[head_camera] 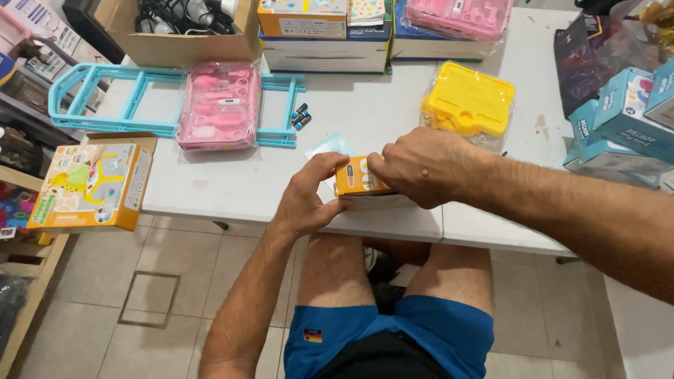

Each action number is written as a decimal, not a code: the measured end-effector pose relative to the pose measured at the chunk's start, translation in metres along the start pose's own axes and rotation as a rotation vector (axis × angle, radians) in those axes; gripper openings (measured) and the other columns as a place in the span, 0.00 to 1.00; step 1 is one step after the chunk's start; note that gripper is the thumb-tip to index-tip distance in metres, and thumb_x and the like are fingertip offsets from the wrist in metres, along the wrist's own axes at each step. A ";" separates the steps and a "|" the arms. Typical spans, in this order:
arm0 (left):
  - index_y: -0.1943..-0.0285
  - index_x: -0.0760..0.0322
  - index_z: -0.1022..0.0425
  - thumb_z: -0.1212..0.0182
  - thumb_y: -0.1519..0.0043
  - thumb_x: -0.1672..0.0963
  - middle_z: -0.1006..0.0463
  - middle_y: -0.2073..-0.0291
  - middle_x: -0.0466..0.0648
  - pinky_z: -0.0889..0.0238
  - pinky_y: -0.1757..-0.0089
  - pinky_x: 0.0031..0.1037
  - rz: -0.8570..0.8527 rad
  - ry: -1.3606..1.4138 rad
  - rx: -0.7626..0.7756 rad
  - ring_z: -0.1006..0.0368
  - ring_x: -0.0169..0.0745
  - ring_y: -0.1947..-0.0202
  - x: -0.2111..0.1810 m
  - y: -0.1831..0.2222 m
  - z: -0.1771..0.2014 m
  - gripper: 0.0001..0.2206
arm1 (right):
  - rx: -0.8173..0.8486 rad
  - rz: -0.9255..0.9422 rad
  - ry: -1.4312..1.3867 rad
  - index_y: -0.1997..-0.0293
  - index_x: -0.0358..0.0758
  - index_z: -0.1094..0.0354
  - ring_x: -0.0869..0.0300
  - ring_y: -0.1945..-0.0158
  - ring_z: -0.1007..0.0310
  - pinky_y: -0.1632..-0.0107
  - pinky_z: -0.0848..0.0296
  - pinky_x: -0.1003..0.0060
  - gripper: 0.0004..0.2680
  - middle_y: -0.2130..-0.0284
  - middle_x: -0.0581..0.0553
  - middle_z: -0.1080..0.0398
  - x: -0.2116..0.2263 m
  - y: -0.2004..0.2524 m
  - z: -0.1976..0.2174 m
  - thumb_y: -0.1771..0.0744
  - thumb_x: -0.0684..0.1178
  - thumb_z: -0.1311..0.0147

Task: The person is inspecting toy packaging by picking up boxes, opening the flaps to check the contents, and then setting them aside.

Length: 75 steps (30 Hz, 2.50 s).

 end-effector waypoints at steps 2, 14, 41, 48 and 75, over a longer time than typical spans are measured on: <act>0.35 0.60 0.32 0.23 0.50 0.62 0.25 0.44 0.59 0.31 0.47 0.56 0.004 -0.005 0.003 0.30 0.70 0.40 -0.003 0.001 0.000 0.32 | 0.004 0.004 -0.009 0.47 0.39 0.40 0.48 0.60 0.17 0.58 0.18 0.54 0.14 0.64 0.38 0.23 0.002 0.001 0.004 0.35 0.50 0.45; 0.32 0.61 0.42 0.22 0.49 0.61 0.26 0.46 0.60 0.32 0.44 0.55 -0.015 -0.046 -0.001 0.27 0.66 0.44 -0.002 0.010 -0.007 0.37 | 0.135 0.055 -0.079 0.30 0.29 0.58 0.45 0.55 0.19 0.53 0.18 0.53 0.27 0.59 0.34 0.25 -0.003 0.012 0.014 0.34 0.52 0.50; 0.49 0.61 0.38 0.21 0.52 0.56 0.33 0.57 0.51 0.21 0.62 0.48 0.030 -0.485 0.154 0.22 0.63 0.59 -0.038 -0.012 -0.003 0.28 | -0.026 -0.562 -0.632 0.27 0.43 0.43 0.47 0.26 0.42 0.28 0.39 0.55 0.34 0.31 0.36 0.39 -0.096 0.011 -0.276 0.40 0.62 0.34; 0.40 0.59 0.33 0.22 0.52 0.50 0.31 0.50 0.56 0.26 0.53 0.48 0.124 -0.630 0.169 0.24 0.63 0.50 -0.053 -0.018 -0.007 0.33 | -0.044 -0.638 -0.709 0.28 0.42 0.39 0.41 0.29 0.38 0.31 0.34 0.48 0.35 0.32 0.34 0.38 -0.116 0.007 -0.280 0.42 0.64 0.30; 0.51 0.63 0.24 0.49 0.33 0.49 0.29 0.61 0.54 0.25 0.57 0.35 0.166 -0.807 -0.050 0.22 0.47 0.60 -0.050 -0.019 -0.022 0.16 | -0.339 -0.922 -1.011 0.49 0.39 0.23 0.42 0.53 0.20 0.50 0.25 0.51 0.16 0.64 0.37 0.20 -0.115 0.048 -0.324 0.40 0.47 0.33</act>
Point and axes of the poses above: each hand's wrist, its own y-axis away from the middle knuckle, its own z-axis out of the back of the hand, x = y × z, the point moved 6 cm from there along -y, towards the middle knuckle
